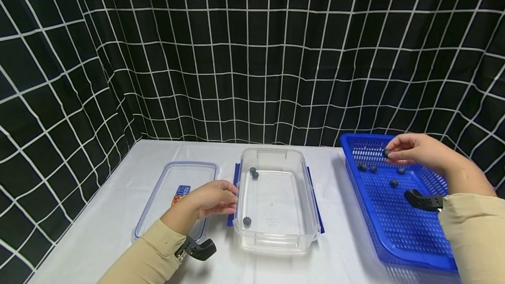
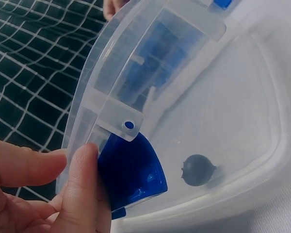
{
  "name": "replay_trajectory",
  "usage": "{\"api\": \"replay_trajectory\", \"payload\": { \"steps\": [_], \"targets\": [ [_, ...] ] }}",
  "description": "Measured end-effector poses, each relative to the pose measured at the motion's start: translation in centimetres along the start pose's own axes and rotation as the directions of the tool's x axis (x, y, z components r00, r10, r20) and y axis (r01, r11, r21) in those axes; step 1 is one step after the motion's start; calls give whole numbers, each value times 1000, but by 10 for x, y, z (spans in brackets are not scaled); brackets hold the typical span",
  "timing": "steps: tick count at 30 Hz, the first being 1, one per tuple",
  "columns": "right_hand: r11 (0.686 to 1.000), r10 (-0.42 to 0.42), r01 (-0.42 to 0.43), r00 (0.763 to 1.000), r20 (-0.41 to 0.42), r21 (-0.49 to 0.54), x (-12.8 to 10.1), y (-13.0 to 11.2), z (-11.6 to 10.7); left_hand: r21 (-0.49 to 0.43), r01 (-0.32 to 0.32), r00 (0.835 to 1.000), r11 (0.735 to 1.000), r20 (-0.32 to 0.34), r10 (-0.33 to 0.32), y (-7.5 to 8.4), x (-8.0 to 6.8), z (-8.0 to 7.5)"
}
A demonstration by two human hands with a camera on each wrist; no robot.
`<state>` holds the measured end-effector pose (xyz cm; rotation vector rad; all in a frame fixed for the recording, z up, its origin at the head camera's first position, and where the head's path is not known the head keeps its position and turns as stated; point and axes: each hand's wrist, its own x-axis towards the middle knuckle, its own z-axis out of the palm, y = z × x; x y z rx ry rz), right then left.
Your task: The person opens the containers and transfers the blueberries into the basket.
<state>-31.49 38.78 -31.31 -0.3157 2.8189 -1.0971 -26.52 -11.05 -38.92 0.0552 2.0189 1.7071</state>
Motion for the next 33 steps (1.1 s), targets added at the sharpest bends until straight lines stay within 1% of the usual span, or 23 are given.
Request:
{"api": "replay_trajectory", "payload": {
  "steps": [6,12,17,22,28,33],
  "targets": [
    [995,68,-69,998,12,69,-7,27,-6,1,3,1000,1000,1,-3,1,3,1],
    [988,86,-90,996,36,128,-9,45,-8,7,15,1000,1000,-6,-15,0,4,2],
    [979,92,-100,994,51,180,-8,52,-5,6,13,1000,1000,-14,-13,-1,4,1],
    [973,98,-110,993,69,203,-9,59,-5,8,17,1000,1000,-20,-17,-2,3,0],
    [972,98,-110,993,70,205,-12,65,-5,-10,6,1000,1000,-11,-6,-2,3,2],
    [976,101,-111,993,63,187,-11,66,-7,-13,-4,1000,1000,-6,4,-2,2,2]
  ]
}}
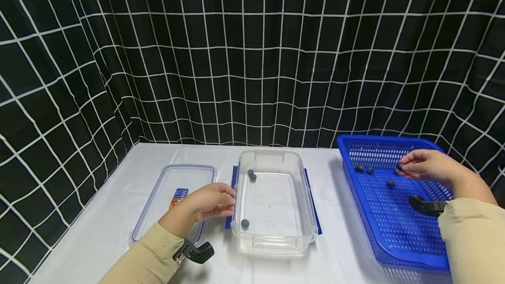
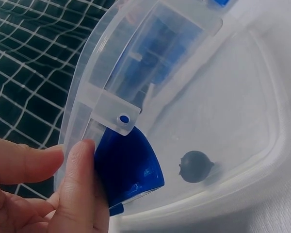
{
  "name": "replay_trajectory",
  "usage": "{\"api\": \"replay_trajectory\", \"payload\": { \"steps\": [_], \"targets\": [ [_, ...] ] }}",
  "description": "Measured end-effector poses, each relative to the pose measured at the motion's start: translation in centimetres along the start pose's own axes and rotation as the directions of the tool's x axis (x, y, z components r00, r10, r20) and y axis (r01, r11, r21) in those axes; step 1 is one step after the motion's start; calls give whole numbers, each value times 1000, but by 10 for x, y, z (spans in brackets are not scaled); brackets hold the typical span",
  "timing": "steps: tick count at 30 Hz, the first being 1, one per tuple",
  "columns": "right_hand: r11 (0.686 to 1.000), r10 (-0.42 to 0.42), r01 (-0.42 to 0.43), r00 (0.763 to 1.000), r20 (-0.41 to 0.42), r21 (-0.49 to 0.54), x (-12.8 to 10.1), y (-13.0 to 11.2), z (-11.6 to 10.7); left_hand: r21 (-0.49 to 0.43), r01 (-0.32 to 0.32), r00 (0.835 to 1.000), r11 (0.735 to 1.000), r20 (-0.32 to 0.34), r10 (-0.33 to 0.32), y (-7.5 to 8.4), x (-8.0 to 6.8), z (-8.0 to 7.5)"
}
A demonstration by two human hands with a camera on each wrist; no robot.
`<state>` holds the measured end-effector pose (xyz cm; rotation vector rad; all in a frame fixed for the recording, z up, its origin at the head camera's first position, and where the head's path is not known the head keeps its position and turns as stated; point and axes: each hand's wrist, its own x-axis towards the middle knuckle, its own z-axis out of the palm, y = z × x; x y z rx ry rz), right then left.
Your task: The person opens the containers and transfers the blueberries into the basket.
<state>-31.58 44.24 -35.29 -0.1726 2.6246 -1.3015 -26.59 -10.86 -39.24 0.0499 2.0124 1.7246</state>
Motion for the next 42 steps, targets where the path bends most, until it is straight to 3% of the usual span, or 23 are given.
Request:
{"api": "replay_trajectory", "payload": {
  "steps": [13,25,34,42],
  "targets": [
    [999,32,-33,999,-24,-31,-7,-7,1,13,-2,1000,1000,7,2,3,-1,4],
    [989,-29,17,996,-79,-147,-1,-42,10,2,-9,1000,1000,29,9,2,-2,5],
    [976,-114,98,991,-74,-196,7,-94,35,-9,-18,999,1000,26,18,1,-6,5],
    [952,-206,207,978,31,-227,20,-160,87,-20,-29,998,999,46,30,0,-5,7]
  ]
}}
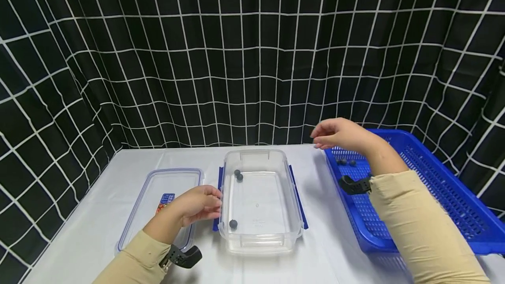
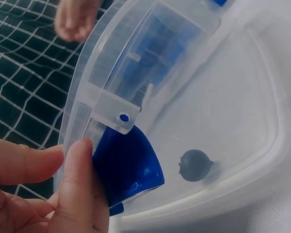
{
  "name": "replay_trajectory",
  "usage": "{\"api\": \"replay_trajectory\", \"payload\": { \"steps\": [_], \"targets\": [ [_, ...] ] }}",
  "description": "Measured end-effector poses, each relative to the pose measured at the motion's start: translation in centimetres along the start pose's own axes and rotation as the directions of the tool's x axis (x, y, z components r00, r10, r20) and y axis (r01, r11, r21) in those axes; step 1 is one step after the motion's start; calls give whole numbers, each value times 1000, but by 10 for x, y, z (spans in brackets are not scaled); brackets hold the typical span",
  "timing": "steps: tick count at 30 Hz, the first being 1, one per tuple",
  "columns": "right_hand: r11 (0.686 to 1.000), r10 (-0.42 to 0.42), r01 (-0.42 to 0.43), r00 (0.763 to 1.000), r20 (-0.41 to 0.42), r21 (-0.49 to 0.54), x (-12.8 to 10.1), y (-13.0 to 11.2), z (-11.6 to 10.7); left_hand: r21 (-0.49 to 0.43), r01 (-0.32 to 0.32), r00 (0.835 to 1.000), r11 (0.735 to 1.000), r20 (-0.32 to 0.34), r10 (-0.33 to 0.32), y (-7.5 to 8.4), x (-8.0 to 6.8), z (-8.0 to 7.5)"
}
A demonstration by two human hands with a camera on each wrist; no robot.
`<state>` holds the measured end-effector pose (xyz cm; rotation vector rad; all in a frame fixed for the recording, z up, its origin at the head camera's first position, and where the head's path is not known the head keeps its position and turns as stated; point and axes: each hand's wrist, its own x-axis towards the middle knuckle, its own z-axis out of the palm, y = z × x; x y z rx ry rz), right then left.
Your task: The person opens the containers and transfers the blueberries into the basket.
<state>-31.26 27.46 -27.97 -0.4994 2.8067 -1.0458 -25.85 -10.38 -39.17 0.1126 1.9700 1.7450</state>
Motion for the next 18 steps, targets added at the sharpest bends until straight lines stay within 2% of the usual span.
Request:
{"api": "replay_trajectory", "payload": {
  "steps": [4,9,14,18],
  "targets": [
    [996,-85,82,991,106,29,14,-33,25,-7,-3,1000,1000,9,3,0,0,0],
    [980,-178,150,953,244,130,27,-62,59,-16,-4,1000,1000,21,4,0,-2,-1],
    [976,-206,165,912,355,143,38,-82,93,-21,-4,999,1000,31,5,-2,-1,-2],
    [981,-191,148,874,447,129,45,-91,118,-30,-5,999,1000,41,6,-3,1,-2]
  ]
}}
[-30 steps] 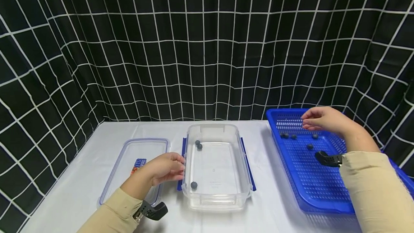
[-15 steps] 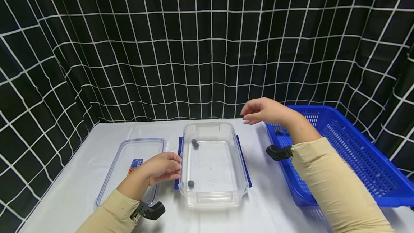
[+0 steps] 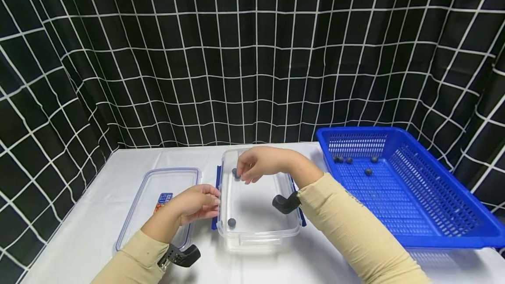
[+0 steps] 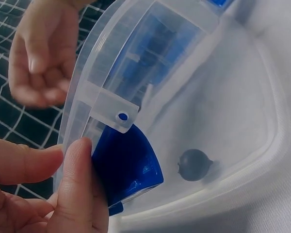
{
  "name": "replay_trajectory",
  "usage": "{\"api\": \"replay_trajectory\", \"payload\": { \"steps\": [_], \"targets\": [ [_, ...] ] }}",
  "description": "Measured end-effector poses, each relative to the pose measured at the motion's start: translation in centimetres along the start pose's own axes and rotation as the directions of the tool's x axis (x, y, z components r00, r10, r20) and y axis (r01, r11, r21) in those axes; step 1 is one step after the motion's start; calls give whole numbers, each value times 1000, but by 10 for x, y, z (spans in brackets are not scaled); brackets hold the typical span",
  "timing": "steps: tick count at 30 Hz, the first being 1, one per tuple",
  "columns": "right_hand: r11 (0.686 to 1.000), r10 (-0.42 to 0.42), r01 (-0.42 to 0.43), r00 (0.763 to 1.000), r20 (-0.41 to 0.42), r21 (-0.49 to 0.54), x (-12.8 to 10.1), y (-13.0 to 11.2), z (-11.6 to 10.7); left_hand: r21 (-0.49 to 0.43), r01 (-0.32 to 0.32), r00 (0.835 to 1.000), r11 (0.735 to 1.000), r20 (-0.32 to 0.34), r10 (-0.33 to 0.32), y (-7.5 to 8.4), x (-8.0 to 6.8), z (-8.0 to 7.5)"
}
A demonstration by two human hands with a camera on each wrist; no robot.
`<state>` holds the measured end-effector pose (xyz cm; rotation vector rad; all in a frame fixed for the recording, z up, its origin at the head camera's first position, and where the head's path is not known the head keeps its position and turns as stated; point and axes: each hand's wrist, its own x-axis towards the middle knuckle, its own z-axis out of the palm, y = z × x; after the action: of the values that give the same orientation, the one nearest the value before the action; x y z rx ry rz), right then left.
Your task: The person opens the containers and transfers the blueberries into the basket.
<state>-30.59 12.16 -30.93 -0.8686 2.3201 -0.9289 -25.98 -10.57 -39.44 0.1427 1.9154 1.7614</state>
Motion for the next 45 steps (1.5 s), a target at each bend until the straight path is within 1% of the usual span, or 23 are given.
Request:
{"api": "replay_trajectory", "payload": {
  "steps": [3,6,9,12,15,21,24,29,36,42,45],
  "targets": [
    [1000,20,-21,999,44,14,13,-1,12,-2,4,1000,1000,0,-4,1,0,0],
    [998,42,-44,997,58,41,22,0,22,-1,6,1000,1000,-2,-6,3,-1,0],
    [992,80,-87,994,75,94,30,3,29,-4,5,1000,1000,0,-5,4,-1,0],
    [983,120,-134,987,109,125,38,9,36,-3,4,1000,1000,6,-4,4,-1,-1],
    [976,161,-179,975,152,120,44,15,42,-1,6,1000,1000,9,-6,4,-1,-1],
    [966,231,-248,956,183,78,51,24,51,-5,5,1000,1000,15,-5,4,-2,-1],
    [961,254,-271,944,213,57,54,27,56,-9,9,1000,1000,16,-9,5,-2,-1],
    [945,292,-319,922,253,72,56,31,64,-10,13,1000,1000,15,-13,5,-2,-1],
    [938,303,-340,901,309,72,54,33,69,-8,20,1000,1000,9,-19,5,-2,0],
    [916,314,-386,862,399,112,56,34,72,-6,17,1000,1000,17,-17,6,-2,0],
    [912,306,-390,856,416,131,57,35,74,-5,10,1000,1000,26,-10,7,-4,-1]
  ]
}}
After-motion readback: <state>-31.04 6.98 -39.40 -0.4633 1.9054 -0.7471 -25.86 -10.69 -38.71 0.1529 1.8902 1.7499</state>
